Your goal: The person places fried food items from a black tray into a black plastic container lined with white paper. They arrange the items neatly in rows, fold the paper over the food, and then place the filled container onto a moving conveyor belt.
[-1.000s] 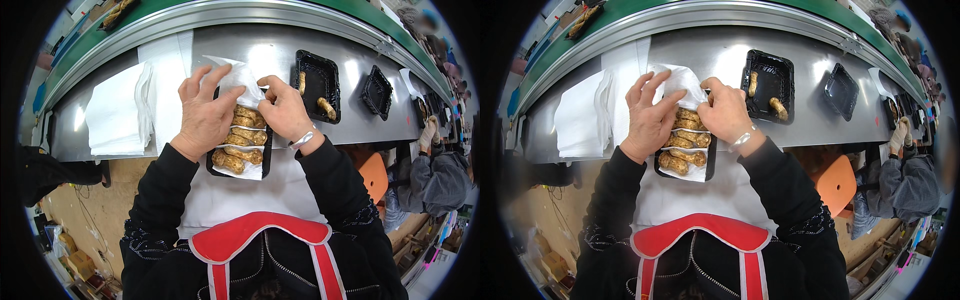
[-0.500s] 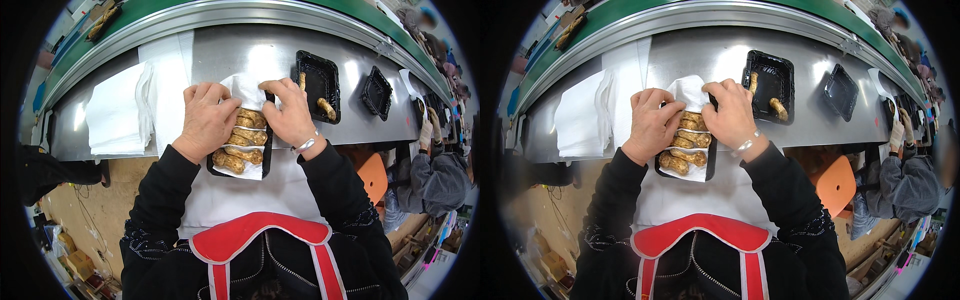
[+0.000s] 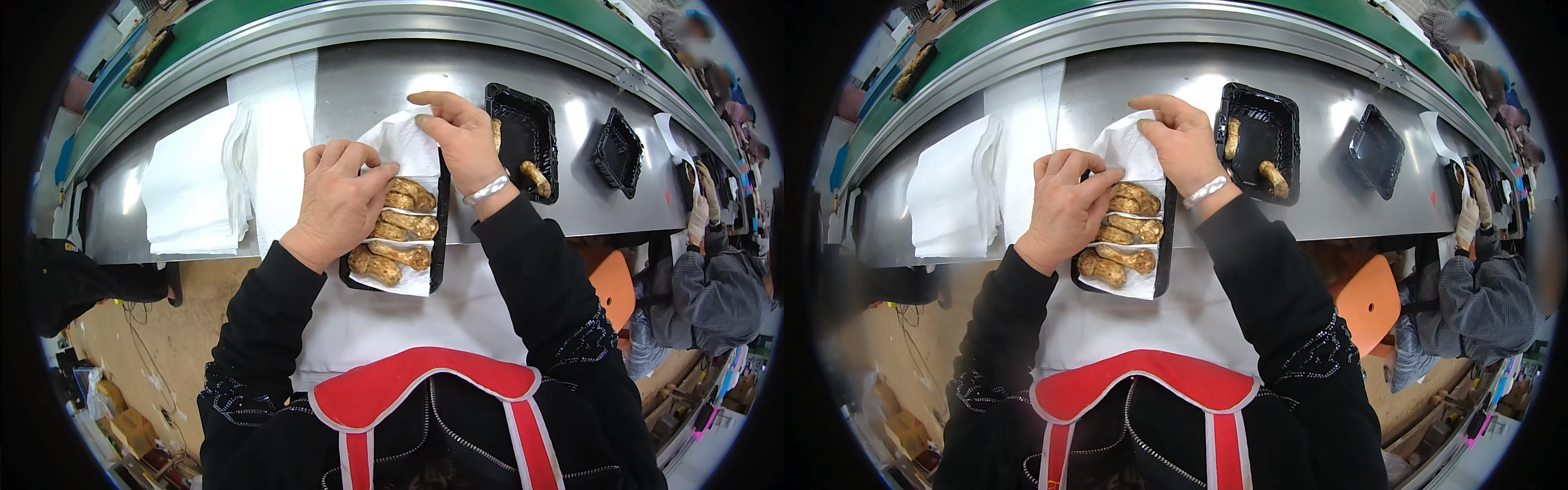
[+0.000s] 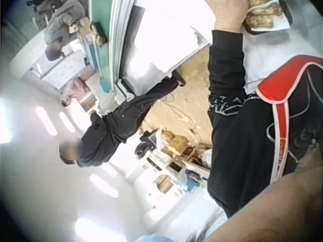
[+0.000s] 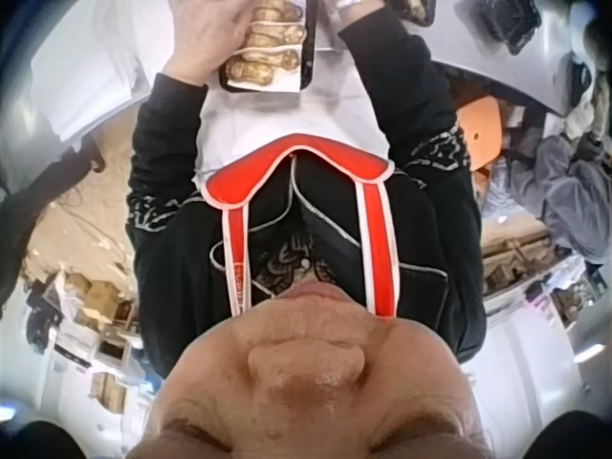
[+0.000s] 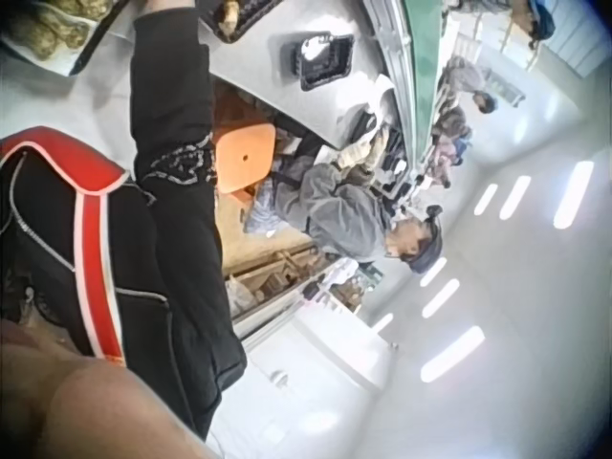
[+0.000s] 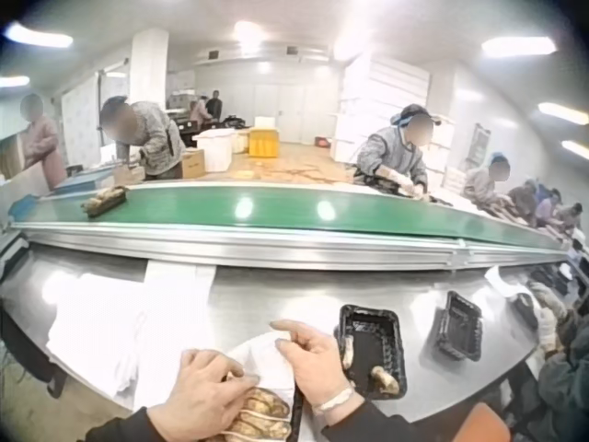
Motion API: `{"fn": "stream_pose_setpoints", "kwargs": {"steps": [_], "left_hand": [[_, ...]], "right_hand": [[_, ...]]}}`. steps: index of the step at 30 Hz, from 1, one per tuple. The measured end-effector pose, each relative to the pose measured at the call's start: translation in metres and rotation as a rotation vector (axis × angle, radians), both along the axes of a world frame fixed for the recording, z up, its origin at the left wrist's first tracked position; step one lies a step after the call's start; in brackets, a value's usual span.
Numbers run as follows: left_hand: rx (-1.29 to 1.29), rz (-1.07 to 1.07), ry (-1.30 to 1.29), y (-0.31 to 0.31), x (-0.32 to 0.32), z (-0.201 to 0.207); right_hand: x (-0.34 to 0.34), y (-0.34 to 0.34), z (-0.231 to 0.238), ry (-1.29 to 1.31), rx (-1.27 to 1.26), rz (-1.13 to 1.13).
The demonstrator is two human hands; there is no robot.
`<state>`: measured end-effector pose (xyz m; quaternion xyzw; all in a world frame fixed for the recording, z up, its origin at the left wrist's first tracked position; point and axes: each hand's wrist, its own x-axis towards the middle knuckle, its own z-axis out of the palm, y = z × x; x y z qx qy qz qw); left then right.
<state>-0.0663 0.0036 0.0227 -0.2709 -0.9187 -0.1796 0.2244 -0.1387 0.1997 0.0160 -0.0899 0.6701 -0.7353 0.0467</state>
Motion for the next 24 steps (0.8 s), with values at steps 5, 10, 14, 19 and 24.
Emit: {"fn": "stream_pose_setpoints", "kwargs": {"steps": [5,10,14,19,24], "left_hand": [[0.045,-0.015,-0.026,0.003,-0.001,-0.002],[0.069,-0.041,-0.038,0.001,-0.002,-0.004],[0.071,-0.034,-0.094,-0.001,-0.001,-0.005],[0.139,-0.044,-0.198,-0.001,-0.006,-0.008],[0.156,-0.045,-0.335,-0.002,-0.006,-0.006]], "right_hand": [[0.006,-0.002,-0.019,0.33,0.18,-0.266],[0.0,0.008,-0.015,0.155,0.447,-0.253],[0.021,0.027,0.009,0.524,0.6,-0.329],[0.054,0.019,0.008,0.674,0.993,0.086],[0.052,0.017,0.011,0.667,1.111,0.138]]}}
